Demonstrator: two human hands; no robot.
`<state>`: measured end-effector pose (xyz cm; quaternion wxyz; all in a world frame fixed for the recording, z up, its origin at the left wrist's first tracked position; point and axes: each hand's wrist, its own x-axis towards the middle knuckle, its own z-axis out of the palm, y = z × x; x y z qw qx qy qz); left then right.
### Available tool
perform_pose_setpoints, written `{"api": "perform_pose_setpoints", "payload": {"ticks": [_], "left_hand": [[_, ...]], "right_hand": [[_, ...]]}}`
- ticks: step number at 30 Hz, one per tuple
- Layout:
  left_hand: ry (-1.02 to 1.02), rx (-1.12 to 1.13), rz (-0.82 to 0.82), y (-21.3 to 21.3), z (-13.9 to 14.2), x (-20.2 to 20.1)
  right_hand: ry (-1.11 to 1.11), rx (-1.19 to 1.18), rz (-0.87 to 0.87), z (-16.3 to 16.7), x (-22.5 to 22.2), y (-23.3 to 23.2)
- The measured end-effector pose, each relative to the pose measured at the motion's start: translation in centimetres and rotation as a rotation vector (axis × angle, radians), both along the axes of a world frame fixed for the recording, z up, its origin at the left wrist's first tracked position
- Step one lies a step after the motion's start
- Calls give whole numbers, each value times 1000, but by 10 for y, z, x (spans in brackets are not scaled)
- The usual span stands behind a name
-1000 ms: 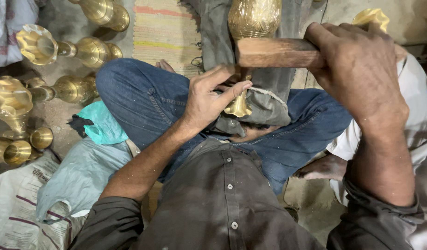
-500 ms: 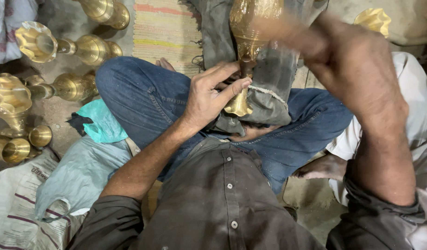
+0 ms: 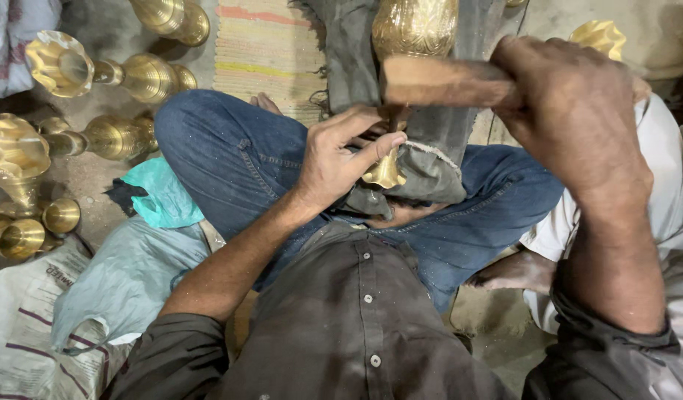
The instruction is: The person sits cross-legged on the floor with an engraved brass vase on their lap and uses a chisel and wooden mallet to hammer decorative patterns into the vase's surface, repositioning the chisel around the flared base and body as they work.
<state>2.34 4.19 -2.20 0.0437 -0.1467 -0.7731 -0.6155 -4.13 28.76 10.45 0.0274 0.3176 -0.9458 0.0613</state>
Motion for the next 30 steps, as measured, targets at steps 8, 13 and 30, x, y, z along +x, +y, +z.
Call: {"api": "perform_pose_setpoints", "payload": {"ticks": [8,13,30], "left_hand": [[-26,63,-5,0,-3,0],[-76,105,-48,-2,-3,-1],[44,-19,9,-6,-1,0]], "right_hand": [[-172,-59,-123,-2,2,-2],[-211,-199,-158,-4,3,-2],[-59,199,-38,7,0,-11]]}}
